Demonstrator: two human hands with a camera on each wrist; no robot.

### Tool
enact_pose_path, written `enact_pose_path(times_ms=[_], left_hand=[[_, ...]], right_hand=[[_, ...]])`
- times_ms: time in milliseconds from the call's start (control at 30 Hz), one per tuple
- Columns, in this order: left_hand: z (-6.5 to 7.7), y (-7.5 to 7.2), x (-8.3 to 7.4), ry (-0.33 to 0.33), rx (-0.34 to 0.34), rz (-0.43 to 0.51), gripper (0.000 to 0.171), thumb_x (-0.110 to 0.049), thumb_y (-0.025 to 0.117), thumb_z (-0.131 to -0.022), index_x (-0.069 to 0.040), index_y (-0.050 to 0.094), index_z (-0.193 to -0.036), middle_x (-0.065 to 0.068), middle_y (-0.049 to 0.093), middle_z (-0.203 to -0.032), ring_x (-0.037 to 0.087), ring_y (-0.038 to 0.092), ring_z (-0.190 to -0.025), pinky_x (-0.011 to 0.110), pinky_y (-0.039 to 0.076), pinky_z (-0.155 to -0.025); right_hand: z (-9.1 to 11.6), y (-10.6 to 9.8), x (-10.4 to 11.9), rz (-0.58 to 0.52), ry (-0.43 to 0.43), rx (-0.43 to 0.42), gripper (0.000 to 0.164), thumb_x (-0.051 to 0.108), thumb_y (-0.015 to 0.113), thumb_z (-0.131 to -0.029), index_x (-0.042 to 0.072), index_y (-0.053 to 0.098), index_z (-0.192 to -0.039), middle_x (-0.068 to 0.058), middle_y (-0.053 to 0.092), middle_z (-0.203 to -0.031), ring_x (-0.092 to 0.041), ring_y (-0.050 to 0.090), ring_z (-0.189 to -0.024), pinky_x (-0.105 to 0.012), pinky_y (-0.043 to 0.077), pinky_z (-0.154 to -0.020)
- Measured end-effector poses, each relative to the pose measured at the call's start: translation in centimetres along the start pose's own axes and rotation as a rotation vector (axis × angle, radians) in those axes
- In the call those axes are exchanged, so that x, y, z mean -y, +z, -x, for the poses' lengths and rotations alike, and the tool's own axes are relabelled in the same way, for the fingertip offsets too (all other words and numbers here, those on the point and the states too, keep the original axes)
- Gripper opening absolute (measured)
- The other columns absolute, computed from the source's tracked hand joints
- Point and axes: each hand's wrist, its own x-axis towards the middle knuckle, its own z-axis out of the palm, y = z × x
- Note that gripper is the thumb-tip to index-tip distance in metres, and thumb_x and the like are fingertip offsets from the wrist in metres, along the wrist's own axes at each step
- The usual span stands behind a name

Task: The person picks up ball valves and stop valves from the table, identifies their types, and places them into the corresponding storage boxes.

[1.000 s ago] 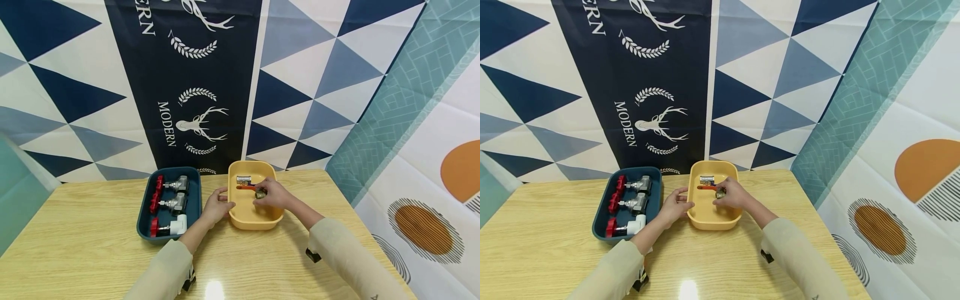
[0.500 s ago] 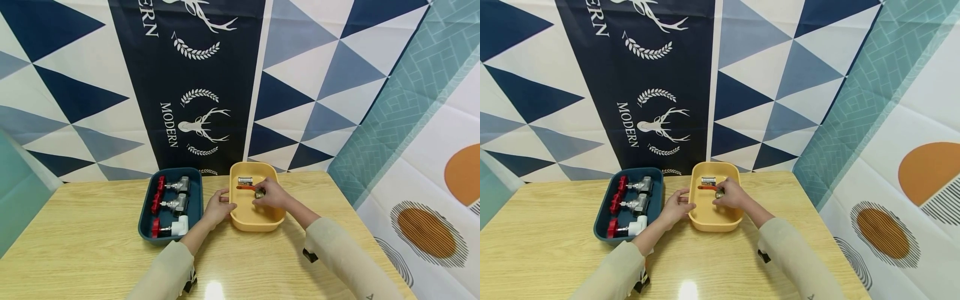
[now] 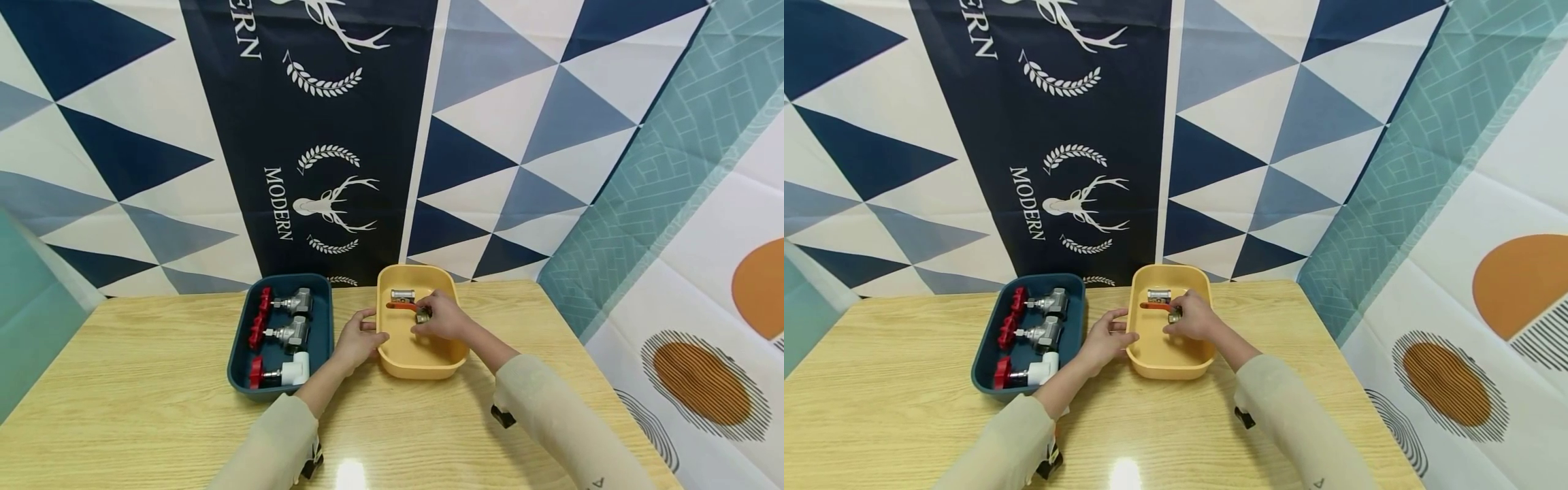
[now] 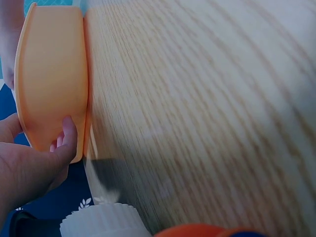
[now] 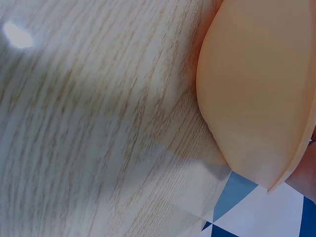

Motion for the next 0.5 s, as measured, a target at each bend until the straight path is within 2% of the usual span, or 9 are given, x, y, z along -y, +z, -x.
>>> enact_pose_path(times_ms=[500], left_hand=[[-0.14,-0.09,0.14,0.01,0.014,-0.006,0.058,-0.006,0.064,-0.086,-0.008,0.039,-0.139,0.022,0.051,-0.123,0.023,0.063,-0.093,0.03,0.056,-0.067]], right_hand=[[-0.64,0.2,-0.26,0.02,-0.007,0.018,0.055,0.027,0.08,-0.071,-0.004,0.064,-0.113,-0.014,0.056,-0.099,-0.019,0.046,-0.084,-0.028,0.041,-0.073]])
